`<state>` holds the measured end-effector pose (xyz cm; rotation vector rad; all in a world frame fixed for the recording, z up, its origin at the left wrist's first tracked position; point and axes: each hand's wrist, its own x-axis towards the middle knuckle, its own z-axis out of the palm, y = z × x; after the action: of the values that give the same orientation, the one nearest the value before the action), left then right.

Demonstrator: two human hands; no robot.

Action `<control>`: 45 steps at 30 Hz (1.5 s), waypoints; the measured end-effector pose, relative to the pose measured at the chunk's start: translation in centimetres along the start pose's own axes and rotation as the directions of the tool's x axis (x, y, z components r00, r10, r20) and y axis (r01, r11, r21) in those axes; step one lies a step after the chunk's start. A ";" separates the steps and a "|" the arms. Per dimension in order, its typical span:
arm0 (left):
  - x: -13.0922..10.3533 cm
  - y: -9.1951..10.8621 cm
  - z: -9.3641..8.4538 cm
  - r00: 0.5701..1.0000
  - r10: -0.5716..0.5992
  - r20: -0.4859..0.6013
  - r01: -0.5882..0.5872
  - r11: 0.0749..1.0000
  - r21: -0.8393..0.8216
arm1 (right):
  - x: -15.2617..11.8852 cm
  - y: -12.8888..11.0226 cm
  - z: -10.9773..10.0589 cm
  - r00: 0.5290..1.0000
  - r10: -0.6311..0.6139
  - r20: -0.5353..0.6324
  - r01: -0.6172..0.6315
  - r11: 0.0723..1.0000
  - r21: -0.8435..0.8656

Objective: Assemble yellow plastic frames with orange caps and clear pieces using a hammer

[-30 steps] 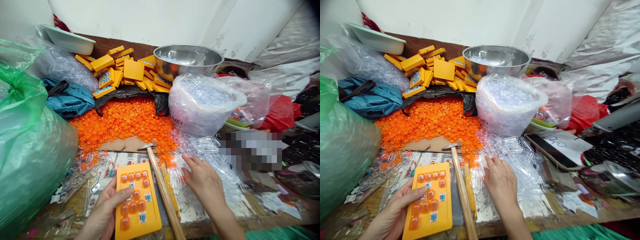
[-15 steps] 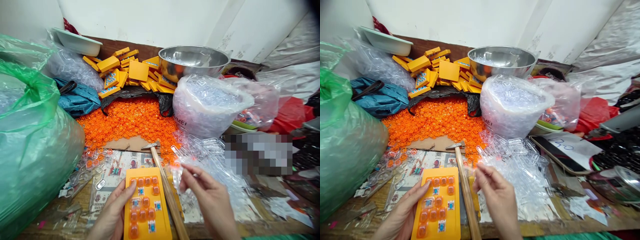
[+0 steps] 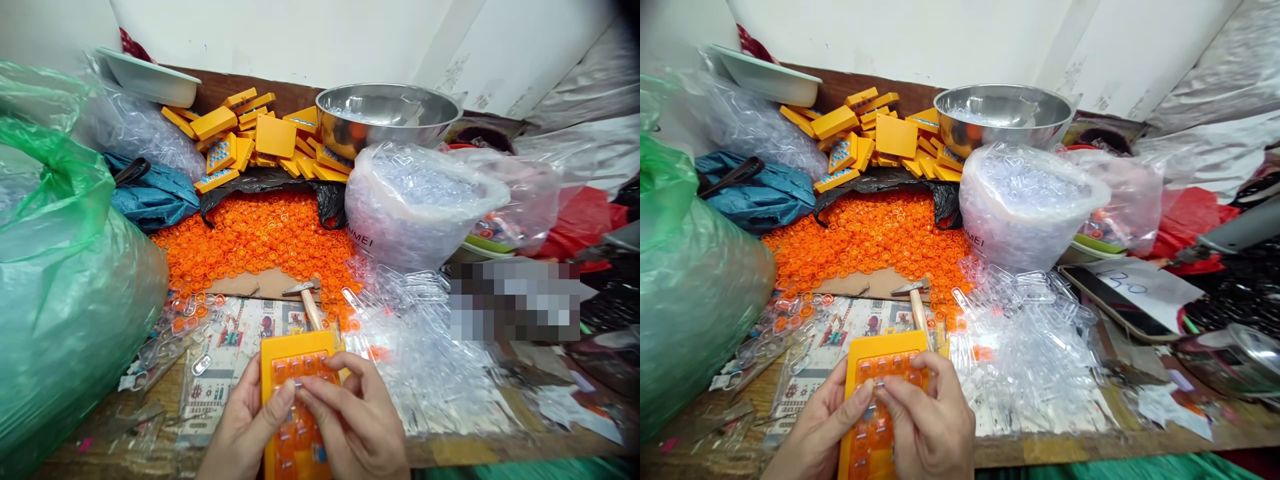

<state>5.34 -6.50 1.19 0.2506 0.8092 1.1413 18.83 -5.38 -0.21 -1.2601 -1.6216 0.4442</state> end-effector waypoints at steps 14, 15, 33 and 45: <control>0.0 -0.6 0.2 0.983 0.125 -0.131 -0.113 0.989 0.097 | 2.2 0.9 -0.3 0.886 0.296 0.357 -0.377 0.908 0.184; 0.1 -0.2 0.4 0.987 0.080 -0.138 -0.074 0.996 0.051 | 3.0 1.7 -0.7 0.903 0.281 0.325 -0.331 0.937 0.111; -0.2 1.9 -1.0 0.979 -0.205 -0.004 0.203 0.972 -0.115 | 5.5 0.6 -4.2 0.841 0.167 0.515 -0.185 0.983 -0.017; -0.6 0.1 -0.2 0.999 0.038 -0.029 -0.033 0.986 0.161 | 1.1 0.1 -2.8 0.887 0.072 0.455 -0.158 0.975 0.153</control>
<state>5.04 -7.00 1.37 0.3830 0.9294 1.1171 21.34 -5.19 1.48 -1.1692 -1.8353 1.0009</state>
